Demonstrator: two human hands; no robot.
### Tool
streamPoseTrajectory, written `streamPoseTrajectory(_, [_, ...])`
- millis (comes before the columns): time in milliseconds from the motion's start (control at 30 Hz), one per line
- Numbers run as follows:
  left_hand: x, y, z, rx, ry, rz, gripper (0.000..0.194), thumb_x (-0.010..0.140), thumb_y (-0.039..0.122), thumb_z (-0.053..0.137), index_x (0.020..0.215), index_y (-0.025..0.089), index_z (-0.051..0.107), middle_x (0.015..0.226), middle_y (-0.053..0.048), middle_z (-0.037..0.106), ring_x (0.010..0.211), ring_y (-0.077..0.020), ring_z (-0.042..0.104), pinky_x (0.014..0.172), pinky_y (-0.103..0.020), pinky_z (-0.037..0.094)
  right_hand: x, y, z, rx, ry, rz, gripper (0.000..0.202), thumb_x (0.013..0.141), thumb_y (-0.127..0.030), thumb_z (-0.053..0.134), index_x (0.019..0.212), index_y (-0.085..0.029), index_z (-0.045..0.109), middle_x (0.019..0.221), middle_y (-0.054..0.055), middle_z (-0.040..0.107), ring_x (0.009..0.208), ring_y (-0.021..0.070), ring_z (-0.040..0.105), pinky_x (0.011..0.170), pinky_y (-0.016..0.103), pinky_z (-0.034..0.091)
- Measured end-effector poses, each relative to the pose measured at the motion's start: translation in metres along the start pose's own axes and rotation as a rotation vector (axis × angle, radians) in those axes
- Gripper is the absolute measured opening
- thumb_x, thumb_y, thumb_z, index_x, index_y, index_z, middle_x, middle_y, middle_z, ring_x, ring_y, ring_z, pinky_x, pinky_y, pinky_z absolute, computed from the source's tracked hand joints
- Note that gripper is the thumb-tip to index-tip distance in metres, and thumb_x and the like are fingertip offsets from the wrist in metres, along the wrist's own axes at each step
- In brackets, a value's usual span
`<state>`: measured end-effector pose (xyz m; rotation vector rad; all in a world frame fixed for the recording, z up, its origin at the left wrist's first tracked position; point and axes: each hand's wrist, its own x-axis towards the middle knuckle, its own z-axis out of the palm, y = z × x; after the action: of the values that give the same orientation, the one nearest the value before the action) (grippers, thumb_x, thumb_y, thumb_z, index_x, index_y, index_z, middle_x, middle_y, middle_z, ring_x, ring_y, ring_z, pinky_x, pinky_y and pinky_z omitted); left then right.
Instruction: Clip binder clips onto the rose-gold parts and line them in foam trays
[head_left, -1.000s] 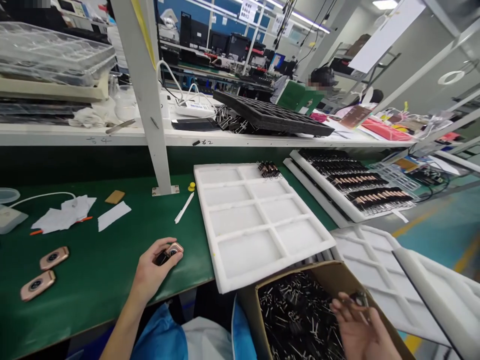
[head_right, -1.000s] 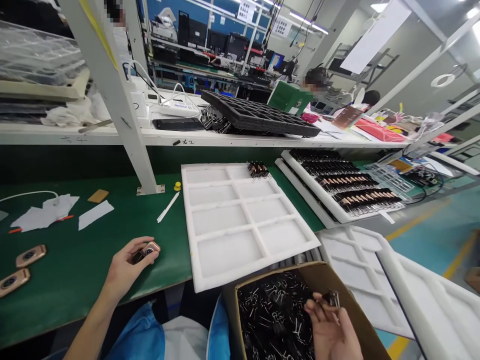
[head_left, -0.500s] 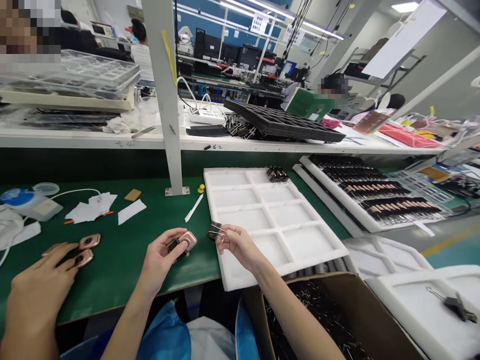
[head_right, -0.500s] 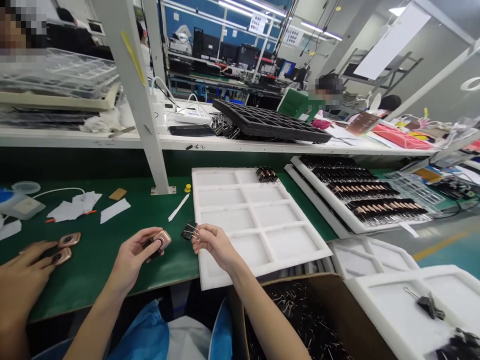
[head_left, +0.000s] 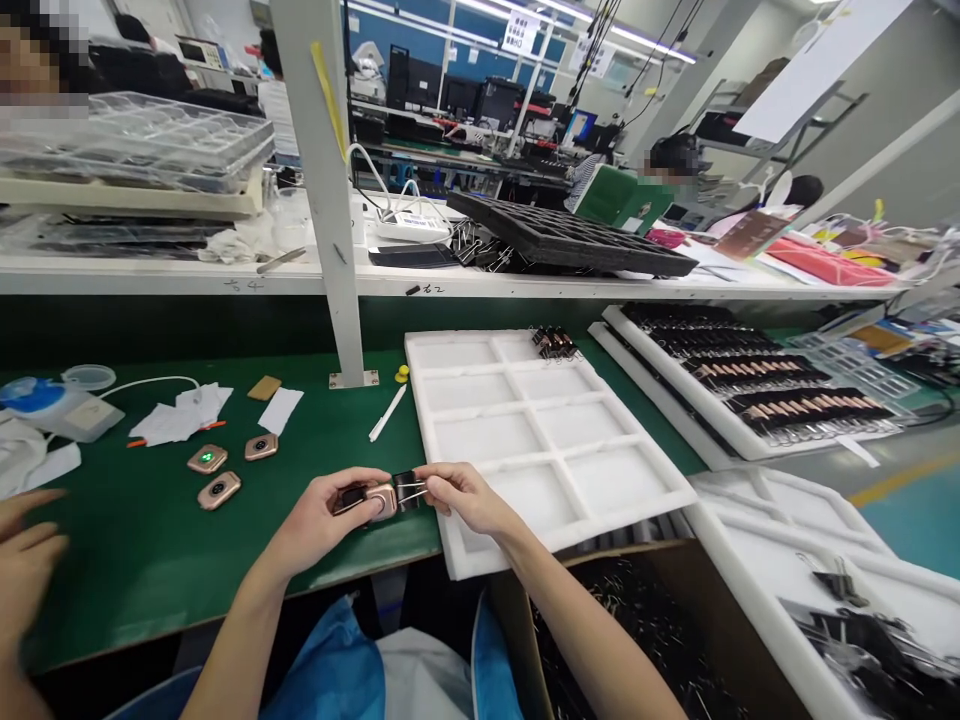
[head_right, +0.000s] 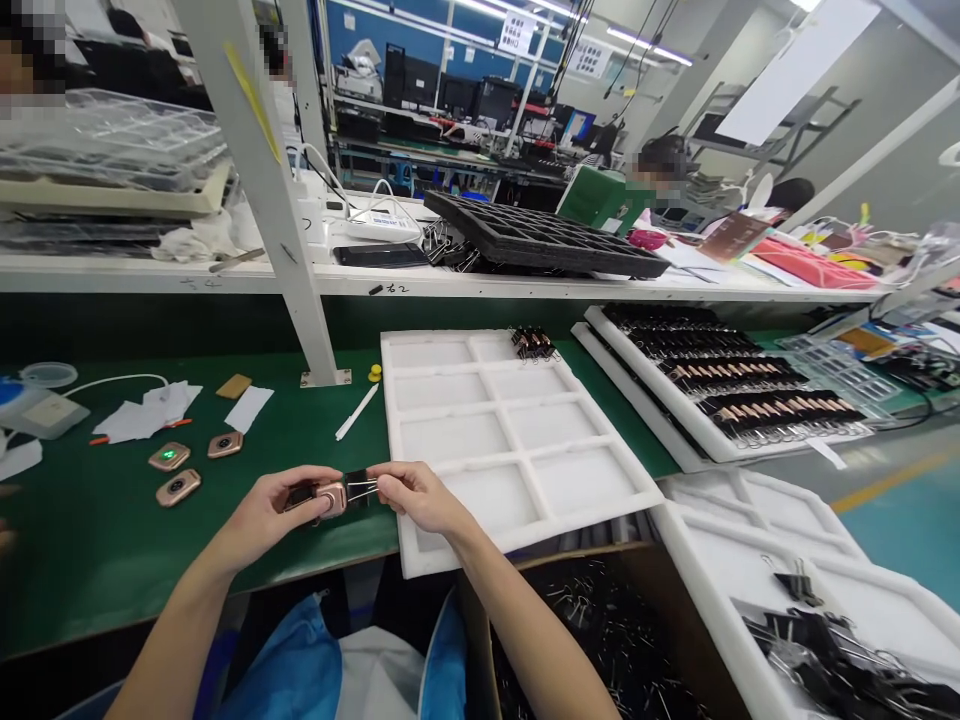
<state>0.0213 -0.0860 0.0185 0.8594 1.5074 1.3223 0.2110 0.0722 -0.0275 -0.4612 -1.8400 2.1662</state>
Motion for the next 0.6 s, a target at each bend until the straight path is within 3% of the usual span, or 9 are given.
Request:
streamPoseTrajectory(133, [0.001, 0.001, 0.001, 0.044, -0.073, -0.024, 0.037, 0.075, 0.038, 0.084, 0.109, 0.024, 0.082, 0.096, -0.011, 0.079, 0.091, -0.0343, 0.076, 0.086, -0.045, 0.061, 0.0, -0.002, -0.001, -0.104, -0.037, -0.033, 0.048, 0.094, -0.054, 0.061, 0.115, -0.011, 0.072, 0.069, -0.001, 0.053, 0.061, 0.0098, 0.045, 0.054, 0.025, 0.035])
streamPoseTrajectory(433, [0.006, -0.002, 0.002, 0.065, -0.028, 0.018, 0.035, 0.073, 0.039, 0.085, 0.105, 0.024, 0.083, 0.096, -0.013, 0.079, 0.086, -0.0333, 0.076, 0.079, -0.043, 0.063, 0.001, -0.003, 0.003, -0.084, 0.011, -0.019, 0.049, 0.092, -0.057, 0.062, 0.112, -0.013, 0.073, 0.069, -0.001, 0.056, 0.058, 0.0095, 0.045, 0.052, 0.024, 0.039])
streamPoseTrajectory(600, [0.011, -0.008, 0.0, 0.101, -0.035, 0.037, 0.038, 0.075, 0.045, 0.084, 0.107, 0.025, 0.083, 0.098, -0.012, 0.079, 0.086, -0.0311, 0.077, 0.08, -0.039, 0.064, 0.003, -0.007, 0.009, -0.048, 0.04, 0.009, 0.053, 0.09, -0.056, 0.066, 0.126, -0.017, 0.066, 0.078, 0.001, 0.063, 0.067, 0.0133, 0.06, 0.058, 0.025, 0.048])
